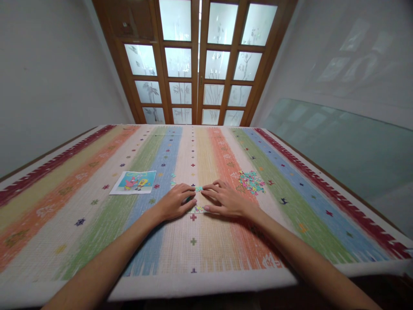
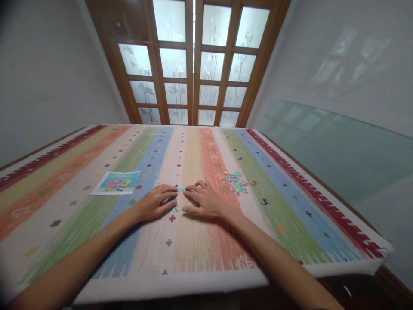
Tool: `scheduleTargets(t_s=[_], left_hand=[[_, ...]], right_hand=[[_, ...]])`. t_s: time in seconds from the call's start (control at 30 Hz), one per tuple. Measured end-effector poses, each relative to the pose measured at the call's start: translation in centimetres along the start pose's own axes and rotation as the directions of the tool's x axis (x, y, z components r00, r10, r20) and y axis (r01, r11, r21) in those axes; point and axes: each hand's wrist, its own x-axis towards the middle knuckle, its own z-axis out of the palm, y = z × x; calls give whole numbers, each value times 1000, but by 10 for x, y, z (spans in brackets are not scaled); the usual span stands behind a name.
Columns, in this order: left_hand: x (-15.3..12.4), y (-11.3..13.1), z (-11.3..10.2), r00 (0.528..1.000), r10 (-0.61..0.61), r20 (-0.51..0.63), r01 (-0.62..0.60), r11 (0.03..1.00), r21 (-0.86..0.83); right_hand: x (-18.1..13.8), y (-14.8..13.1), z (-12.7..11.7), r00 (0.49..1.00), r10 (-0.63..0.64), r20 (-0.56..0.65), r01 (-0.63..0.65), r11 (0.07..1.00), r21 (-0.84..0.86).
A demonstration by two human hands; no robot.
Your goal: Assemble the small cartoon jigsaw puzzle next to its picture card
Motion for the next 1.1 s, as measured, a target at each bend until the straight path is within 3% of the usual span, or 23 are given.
scheduleTargets(t_s=[0.63, 1.1], left_hand=[[0, 2, -1, 1000, 6, 14, -6, 1000, 1], [0, 3, -2, 999, 25, 25, -27, 998, 64]], right_hand=[[6, 5, 3, 999, -25, -40, 24, 999, -23], [11, 6, 1, 999, -49, -5, 48, 999, -15]])
